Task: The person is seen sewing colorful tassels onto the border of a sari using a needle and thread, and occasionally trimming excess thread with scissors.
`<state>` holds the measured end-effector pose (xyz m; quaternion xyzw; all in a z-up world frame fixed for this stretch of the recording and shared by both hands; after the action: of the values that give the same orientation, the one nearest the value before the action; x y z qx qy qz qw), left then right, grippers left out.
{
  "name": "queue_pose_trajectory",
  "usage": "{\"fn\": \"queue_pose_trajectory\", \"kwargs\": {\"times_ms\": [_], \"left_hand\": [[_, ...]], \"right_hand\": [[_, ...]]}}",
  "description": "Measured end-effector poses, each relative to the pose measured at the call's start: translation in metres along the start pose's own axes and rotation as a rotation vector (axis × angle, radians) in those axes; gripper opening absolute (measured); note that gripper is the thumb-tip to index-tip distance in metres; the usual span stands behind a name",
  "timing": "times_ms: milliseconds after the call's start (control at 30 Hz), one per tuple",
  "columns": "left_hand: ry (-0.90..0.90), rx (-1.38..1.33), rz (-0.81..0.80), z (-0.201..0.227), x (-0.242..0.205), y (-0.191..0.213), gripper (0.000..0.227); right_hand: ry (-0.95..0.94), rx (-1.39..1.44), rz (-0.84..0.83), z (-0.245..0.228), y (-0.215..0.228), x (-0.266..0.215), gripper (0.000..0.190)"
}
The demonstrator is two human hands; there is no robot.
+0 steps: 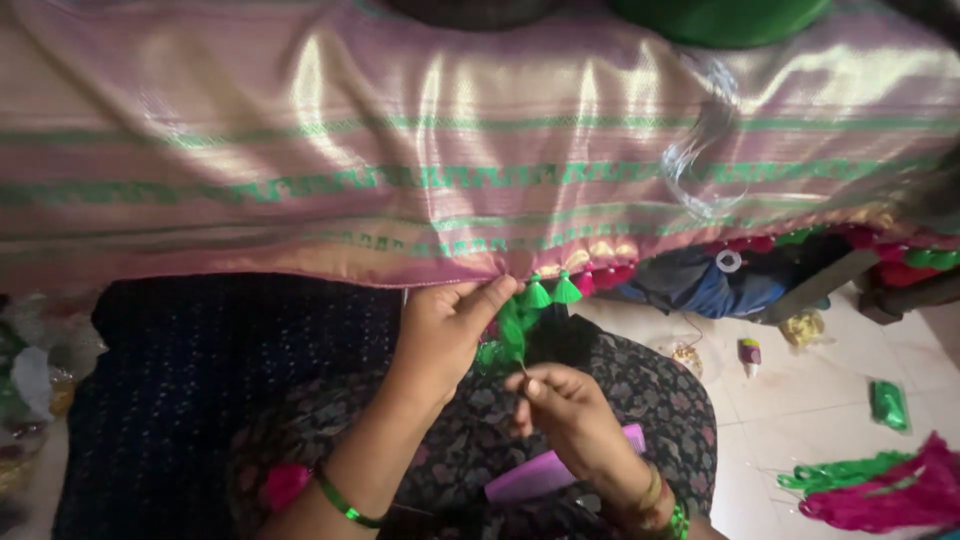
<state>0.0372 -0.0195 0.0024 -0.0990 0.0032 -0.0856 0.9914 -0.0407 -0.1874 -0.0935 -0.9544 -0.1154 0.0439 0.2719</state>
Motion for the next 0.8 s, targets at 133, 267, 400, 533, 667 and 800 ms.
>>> {"fn": "queue_pose_trajectory", "kwargs": {"times_ms": [133,267,400,533,667,800], "left_hand": [[0.010,0.133,0.026,-0.002,0.000,-0.006,0.025],[0.037,-0.018,0.004,-0.002,0.002,-0.013,0.024],[0.003,0.066,0.038,0.005,-0.002,-0.010,0.022],[-0.150,0.201,0.064,0.024,-0.007,-0.009,0.021],[0.078,0.305,0.138,0.025,-0.010,-0.010,0.024],[-0.170,0.295,0.131,0.028,-0.013,-0.008,0.024]], "right_hand": [[-0.040,-0.203,0.010,0.010,0.034,-0.015,0.024],[-0.023,-0.303,-0.013,-0.017,0.032,-0.003,0.024],[0.377,-0.674,0.165,-0.086,0.018,0.002,0.022],[0.827,-0.657,0.435,-0.169,-0.008,0.005,0.029],[0.755,-0.649,0.414,-0.196,-0.022,0.012,0.021],[0.803,-0.732,0.407,-0.187,-0.021,0.007,0.007]]}}
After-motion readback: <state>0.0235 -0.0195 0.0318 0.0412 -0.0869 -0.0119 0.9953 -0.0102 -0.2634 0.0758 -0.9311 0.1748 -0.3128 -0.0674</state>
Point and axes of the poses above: each hand's wrist, its own x-axis towards the middle knuckle, its own y-axis out of the back of the hand, z = x × y, the point moved 3 cm from there along x, towards the middle knuckle, and after that the axes turned 8 degrees about y, right-handed, at the moved point
